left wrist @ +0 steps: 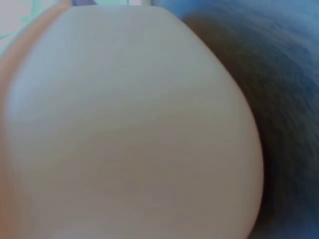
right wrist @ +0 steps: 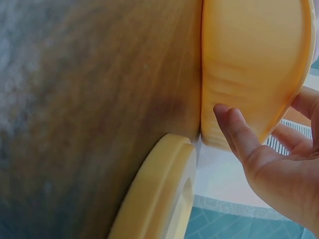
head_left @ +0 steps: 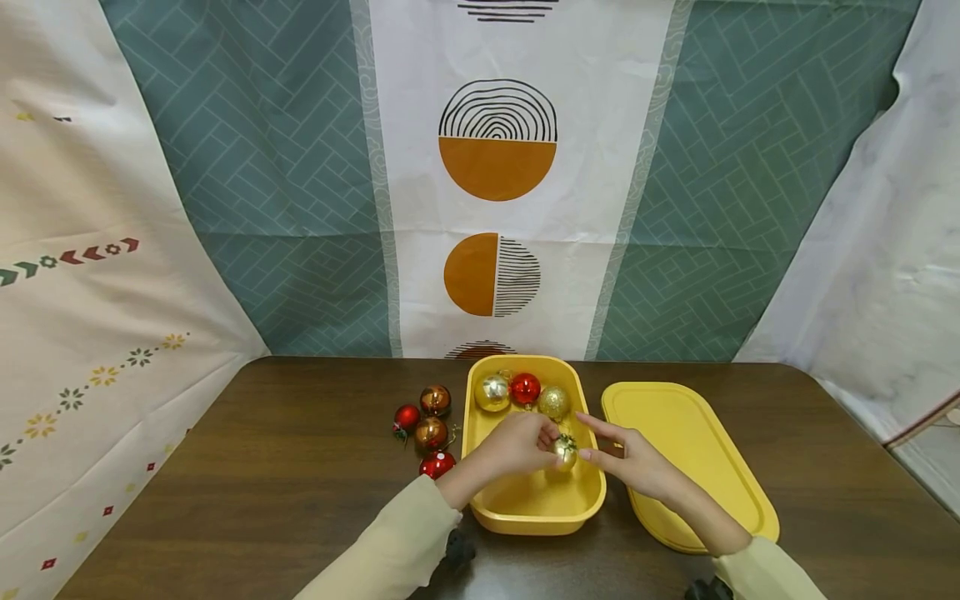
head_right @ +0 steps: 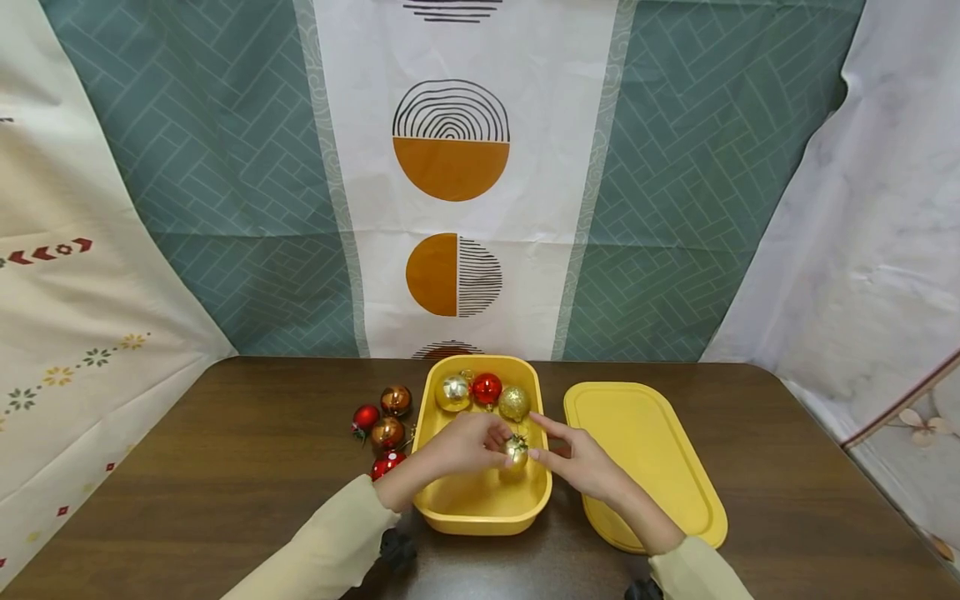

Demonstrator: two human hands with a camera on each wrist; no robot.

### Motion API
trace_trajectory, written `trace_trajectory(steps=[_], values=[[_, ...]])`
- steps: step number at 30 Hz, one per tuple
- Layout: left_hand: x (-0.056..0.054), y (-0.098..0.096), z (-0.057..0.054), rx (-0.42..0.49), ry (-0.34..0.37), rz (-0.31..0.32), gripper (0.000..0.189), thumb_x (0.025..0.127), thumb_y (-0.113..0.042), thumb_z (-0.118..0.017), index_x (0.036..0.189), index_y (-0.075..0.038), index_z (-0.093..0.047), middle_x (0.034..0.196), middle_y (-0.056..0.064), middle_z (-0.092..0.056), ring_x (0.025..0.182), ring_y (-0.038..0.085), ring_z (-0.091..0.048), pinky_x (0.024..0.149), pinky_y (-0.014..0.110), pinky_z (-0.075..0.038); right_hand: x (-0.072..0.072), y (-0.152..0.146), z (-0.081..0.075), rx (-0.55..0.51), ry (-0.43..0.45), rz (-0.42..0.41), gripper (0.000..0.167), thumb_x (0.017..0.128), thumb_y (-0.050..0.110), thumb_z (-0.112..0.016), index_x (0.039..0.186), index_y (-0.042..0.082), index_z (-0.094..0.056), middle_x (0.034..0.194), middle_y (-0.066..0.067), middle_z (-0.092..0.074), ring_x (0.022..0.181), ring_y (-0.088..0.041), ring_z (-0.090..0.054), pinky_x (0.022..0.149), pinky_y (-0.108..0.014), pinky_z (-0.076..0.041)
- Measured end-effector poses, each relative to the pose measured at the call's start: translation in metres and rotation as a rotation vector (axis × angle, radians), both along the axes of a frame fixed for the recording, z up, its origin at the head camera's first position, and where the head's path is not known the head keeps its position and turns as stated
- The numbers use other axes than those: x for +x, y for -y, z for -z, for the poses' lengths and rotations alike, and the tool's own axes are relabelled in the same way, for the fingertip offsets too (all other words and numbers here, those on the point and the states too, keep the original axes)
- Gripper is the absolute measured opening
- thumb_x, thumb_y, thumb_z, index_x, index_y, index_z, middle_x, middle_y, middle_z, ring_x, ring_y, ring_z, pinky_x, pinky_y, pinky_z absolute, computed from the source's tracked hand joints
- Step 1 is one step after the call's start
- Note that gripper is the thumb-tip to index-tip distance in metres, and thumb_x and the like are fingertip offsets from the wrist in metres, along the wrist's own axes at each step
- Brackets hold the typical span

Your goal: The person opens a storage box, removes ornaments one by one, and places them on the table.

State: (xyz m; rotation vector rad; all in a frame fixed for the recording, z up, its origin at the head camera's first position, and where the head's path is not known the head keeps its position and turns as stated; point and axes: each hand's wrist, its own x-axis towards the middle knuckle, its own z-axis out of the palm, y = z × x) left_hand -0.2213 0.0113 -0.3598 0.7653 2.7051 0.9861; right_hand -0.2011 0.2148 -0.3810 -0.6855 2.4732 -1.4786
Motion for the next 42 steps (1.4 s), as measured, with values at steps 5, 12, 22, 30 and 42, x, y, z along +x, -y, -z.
trace_trajectory(steps=[5, 12, 22, 30, 42], values=[[0.008, 0.022, -0.011, 0.089, -0.007, 0.003, 0.029, 0.075, -0.018, -0.075, 0.097, -0.003, -0.065, 0.083, 0.001, -0.064, 0.075, 0.009, -0.059, 0.068, 0.019, -0.047, 0.000, 0.001, 0.000, -0.023, 0.019, -0.009, 0.058, 0.091, 0.019, -0.055, 0.136, -0.010, -0.031, 0.140, -0.031, -0.028, 0.119, -0.045, -0.041, 0.084, -0.029, -0.049], [0.016, 0.067, -0.026, 0.216, 0.008, -0.069, 0.032, 0.076, -0.016, -0.073, 0.101, 0.001, -0.062, 0.089, 0.007, -0.065, 0.080, 0.016, -0.062, 0.070, 0.025, -0.050, 0.000, 0.000, 0.000, -0.017, 0.012, 0.000, 0.059, 0.091, 0.020, -0.056, 0.136, -0.010, -0.032, 0.139, -0.031, -0.029, 0.118, -0.044, -0.042, 0.083, -0.026, -0.048], [0.019, 0.128, -0.029, 0.251, 0.015, -0.264, 0.032, 0.076, -0.012, -0.073, 0.101, 0.003, -0.062, 0.091, 0.009, -0.065, 0.081, 0.018, -0.063, 0.071, 0.029, -0.052, 0.000, -0.001, 0.001, -0.014, 0.022, 0.011, 0.060, 0.090, 0.020, -0.057, 0.136, -0.009, -0.032, 0.139, -0.031, -0.029, 0.117, -0.043, -0.043, 0.083, -0.025, -0.048], [0.026, 0.164, -0.017, 0.207, -0.007, -0.334, 0.031, 0.076, -0.013, -0.073, 0.100, 0.004, -0.062, 0.090, 0.008, -0.065, 0.080, 0.019, -0.063, 0.069, 0.029, -0.051, 0.000, 0.000, 0.000, -0.026, 0.025, 0.005, 0.059, 0.091, 0.020, -0.056, 0.136, -0.009, -0.032, 0.140, -0.030, -0.028, 0.117, -0.043, -0.043, 0.082, -0.023, -0.047], [0.027, 0.188, 0.009, 0.154, 0.053, -0.342, 0.033, 0.074, -0.014, -0.075, 0.098, 0.004, -0.063, 0.086, 0.008, -0.065, 0.078, 0.019, -0.062, 0.066, 0.030, -0.050, 0.000, 0.001, 0.000, -0.030, 0.026, 0.000, 0.060, 0.091, 0.020, -0.056, 0.136, -0.010, -0.031, 0.140, -0.031, -0.028, 0.118, -0.045, -0.041, 0.083, -0.025, -0.048]])
